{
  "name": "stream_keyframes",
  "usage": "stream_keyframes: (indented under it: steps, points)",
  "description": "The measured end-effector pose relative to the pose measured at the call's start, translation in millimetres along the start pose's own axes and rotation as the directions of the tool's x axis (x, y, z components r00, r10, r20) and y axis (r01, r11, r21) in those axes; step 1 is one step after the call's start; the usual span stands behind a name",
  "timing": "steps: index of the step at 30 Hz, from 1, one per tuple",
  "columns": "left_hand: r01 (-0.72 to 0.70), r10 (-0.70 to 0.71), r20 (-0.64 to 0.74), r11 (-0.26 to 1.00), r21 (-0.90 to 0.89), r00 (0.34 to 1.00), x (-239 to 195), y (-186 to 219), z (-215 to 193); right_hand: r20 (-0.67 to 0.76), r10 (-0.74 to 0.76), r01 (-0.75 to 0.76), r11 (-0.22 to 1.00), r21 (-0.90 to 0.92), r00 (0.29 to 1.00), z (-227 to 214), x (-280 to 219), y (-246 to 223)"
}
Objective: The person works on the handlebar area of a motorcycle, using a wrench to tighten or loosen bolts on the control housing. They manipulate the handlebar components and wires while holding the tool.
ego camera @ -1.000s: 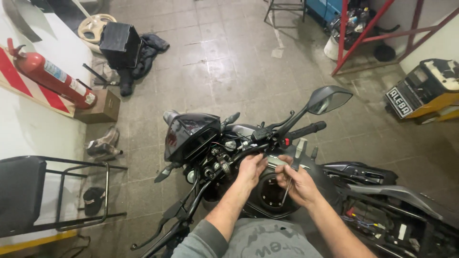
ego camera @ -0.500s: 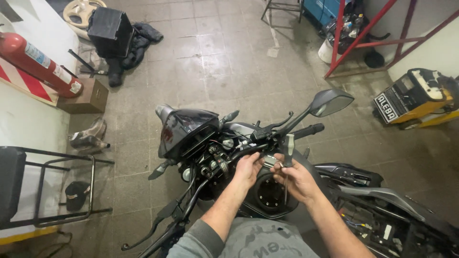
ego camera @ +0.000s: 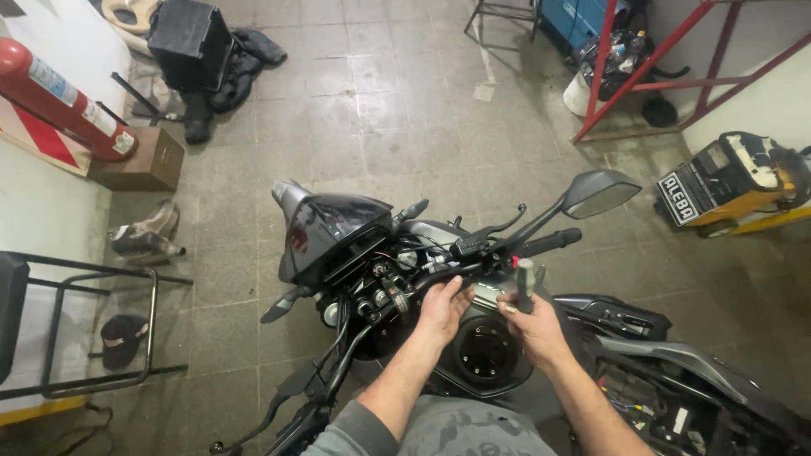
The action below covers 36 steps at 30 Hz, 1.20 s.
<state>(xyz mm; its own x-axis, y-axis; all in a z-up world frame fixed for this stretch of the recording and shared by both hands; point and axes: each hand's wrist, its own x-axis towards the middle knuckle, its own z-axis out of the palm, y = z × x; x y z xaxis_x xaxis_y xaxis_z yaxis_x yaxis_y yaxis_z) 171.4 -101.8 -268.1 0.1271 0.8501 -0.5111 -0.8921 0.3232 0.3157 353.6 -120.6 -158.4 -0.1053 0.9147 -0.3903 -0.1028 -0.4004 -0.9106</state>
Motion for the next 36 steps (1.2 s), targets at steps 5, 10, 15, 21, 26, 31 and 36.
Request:
stream_keyframes:
  steps: [5, 10, 15, 21, 26, 31, 36]
  points:
    - [-0.05, 0.048, -0.088, 0.998, -0.024, 0.995, -3.9, -4.1, 0.8, -0.035, -0.003, 0.002, 0.999, -0.036, 0.999, 9.3, -5.4, -11.2]
    - [-0.095, 0.091, -0.144, 0.995, -0.026, 0.985, -11.3, -1.6, 6.3, -0.016, 0.019, -0.02, 1.0, -0.015, 1.0, 10.5, -4.3, -9.5]
    - [-0.155, 0.146, -0.101, 0.984, -0.084, 0.984, -16.6, 1.7, 16.6, -0.012, 0.078, -0.078, 0.997, -0.012, 0.997, 20.7, -3.1, -14.4]
    - [-0.224, 0.218, -0.051, 0.962, -0.154, 0.975, -11.7, -6.3, 7.7, 0.043, 0.074, -0.074, 0.997, 0.007, 0.996, 20.5, 4.0, -2.0]
    - [-0.246, 0.229, -0.096, 0.942, -0.23, 0.969, -9.3, -17.8, 7.8, 0.117, 0.116, -0.124, 0.99, 0.068, 0.986, 12.1, 7.0, 7.8]
    - [-0.232, 0.195, -0.155, 0.933, -0.275, 0.968, -3.0, -25.2, 4.7, 0.176, 0.09, -0.097, 0.995, 0.034, 0.98, 3.8, 11.6, 12.2]
    - [-0.267, 0.21, -0.201, 0.906, -0.328, 0.957, -2.3, -28.8, 3.7, 0.217, 0.067, -0.06, 0.997, -0.041, 0.974, 0.5, 11.2, 6.2]
